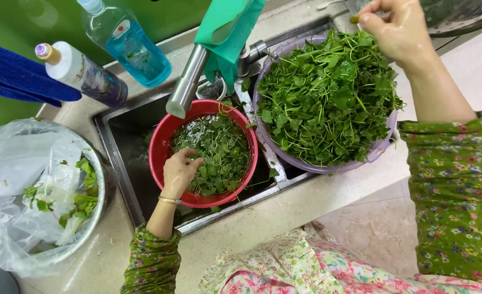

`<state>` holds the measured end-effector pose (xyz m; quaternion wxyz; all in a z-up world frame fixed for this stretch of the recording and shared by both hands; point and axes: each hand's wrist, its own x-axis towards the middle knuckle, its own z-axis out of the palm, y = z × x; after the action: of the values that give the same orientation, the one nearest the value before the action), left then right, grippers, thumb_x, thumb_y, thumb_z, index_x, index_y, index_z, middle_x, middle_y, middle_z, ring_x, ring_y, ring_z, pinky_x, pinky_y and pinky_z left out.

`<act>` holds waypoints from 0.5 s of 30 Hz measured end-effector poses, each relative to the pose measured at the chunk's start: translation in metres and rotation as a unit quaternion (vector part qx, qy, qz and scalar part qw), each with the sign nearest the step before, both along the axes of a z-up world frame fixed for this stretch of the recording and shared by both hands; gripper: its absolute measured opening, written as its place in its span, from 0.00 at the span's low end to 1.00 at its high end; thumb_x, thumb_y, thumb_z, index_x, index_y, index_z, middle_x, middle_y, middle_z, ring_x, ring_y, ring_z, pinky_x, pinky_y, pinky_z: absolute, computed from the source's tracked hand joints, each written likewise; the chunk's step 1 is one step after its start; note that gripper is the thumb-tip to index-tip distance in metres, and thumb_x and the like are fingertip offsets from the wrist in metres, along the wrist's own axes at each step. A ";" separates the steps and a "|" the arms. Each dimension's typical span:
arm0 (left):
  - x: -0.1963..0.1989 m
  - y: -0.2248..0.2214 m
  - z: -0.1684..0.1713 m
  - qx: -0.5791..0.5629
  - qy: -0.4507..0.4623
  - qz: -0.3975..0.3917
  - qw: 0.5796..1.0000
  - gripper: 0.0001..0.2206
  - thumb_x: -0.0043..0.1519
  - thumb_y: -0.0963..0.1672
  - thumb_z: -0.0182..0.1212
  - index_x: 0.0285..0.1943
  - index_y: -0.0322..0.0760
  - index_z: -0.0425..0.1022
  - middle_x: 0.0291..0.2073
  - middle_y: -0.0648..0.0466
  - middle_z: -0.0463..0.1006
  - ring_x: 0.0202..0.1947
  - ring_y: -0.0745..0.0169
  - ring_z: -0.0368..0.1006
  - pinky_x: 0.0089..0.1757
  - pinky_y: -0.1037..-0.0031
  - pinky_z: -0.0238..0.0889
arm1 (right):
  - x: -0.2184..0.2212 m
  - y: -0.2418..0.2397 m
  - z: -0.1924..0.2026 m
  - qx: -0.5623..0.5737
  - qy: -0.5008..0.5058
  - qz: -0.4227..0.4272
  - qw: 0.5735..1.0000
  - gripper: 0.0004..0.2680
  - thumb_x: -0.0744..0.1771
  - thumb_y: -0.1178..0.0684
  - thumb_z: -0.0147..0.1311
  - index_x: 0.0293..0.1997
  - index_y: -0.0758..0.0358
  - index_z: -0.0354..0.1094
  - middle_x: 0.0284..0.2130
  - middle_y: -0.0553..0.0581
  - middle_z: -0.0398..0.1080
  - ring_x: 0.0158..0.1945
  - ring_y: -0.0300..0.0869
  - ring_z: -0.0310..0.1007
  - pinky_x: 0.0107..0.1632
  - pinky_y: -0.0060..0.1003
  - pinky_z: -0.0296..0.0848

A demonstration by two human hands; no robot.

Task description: Washing green leafy vegetables in a kitchen sink, sorting them, and transferring them to a colander.

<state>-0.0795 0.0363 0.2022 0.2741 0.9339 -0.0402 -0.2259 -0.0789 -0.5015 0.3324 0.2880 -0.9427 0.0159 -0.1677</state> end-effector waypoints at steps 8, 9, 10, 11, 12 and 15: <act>-0.013 0.030 -0.086 -0.245 0.058 0.150 0.956 0.14 0.59 0.38 0.65 0.54 0.31 0.75 0.39 0.49 0.83 0.23 0.64 0.79 0.24 0.73 0.73 | -0.051 0.218 0.068 0.354 -0.111 0.102 0.923 0.03 0.78 0.64 0.50 0.50 0.69 0.62 0.37 0.55 0.70 0.34 0.35 0.71 0.39 0.27 0.71; -0.016 0.030 -0.100 -0.241 -0.042 0.104 0.964 0.15 0.56 0.39 0.69 0.52 0.32 0.76 0.39 0.46 0.82 0.31 0.57 0.80 0.32 0.67 0.73 | -0.051 0.252 0.064 0.353 -0.119 0.155 0.915 0.03 0.78 0.64 0.51 0.50 0.69 0.63 0.39 0.56 0.70 0.34 0.36 0.71 0.38 0.28 0.74; -0.017 0.032 -0.115 -0.228 -0.141 0.056 0.962 0.15 0.54 0.39 0.72 0.50 0.32 0.77 0.40 0.43 0.82 0.38 0.50 0.80 0.40 0.62 0.74 | -0.053 0.286 0.060 0.354 -0.127 0.208 0.903 0.03 0.77 0.65 0.51 0.49 0.68 0.63 0.42 0.57 0.69 0.34 0.37 0.72 0.38 0.28 0.76; -0.027 0.033 -0.099 -0.221 -0.145 0.082 0.961 0.15 0.54 0.39 0.72 0.50 0.32 0.77 0.40 0.43 0.82 0.38 0.50 0.80 0.40 0.62 0.74 | -0.047 0.328 0.059 0.360 -0.116 0.231 0.896 0.03 0.77 0.65 0.51 0.49 0.68 0.63 0.42 0.57 0.69 0.34 0.37 0.72 0.38 0.28 0.76; -0.034 0.032 -0.084 -0.188 -0.184 0.056 0.963 0.15 0.55 0.39 0.69 0.51 0.33 0.76 0.44 0.40 0.78 0.39 0.43 0.78 0.40 0.58 0.72 | -0.043 0.369 0.059 0.349 -0.107 0.264 0.893 0.02 0.75 0.66 0.52 0.50 0.68 0.65 0.41 0.59 0.69 0.34 0.37 0.71 0.37 0.28 0.75; -0.041 0.033 -0.074 -0.162 -0.249 0.073 0.952 0.16 0.59 0.41 0.63 0.56 0.35 0.72 0.50 0.36 0.74 0.41 0.34 0.75 0.40 0.52 0.69 | -0.015 0.490 0.051 0.255 -0.131 0.382 0.879 0.07 0.70 0.67 0.57 0.51 0.65 0.69 0.42 0.59 0.72 0.39 0.41 0.74 0.40 0.31 0.75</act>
<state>-0.1201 0.0697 0.1277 0.4190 0.9038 -0.0754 0.0442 -0.0939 -0.0117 0.3834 0.5599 -0.7388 -0.3407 -0.1572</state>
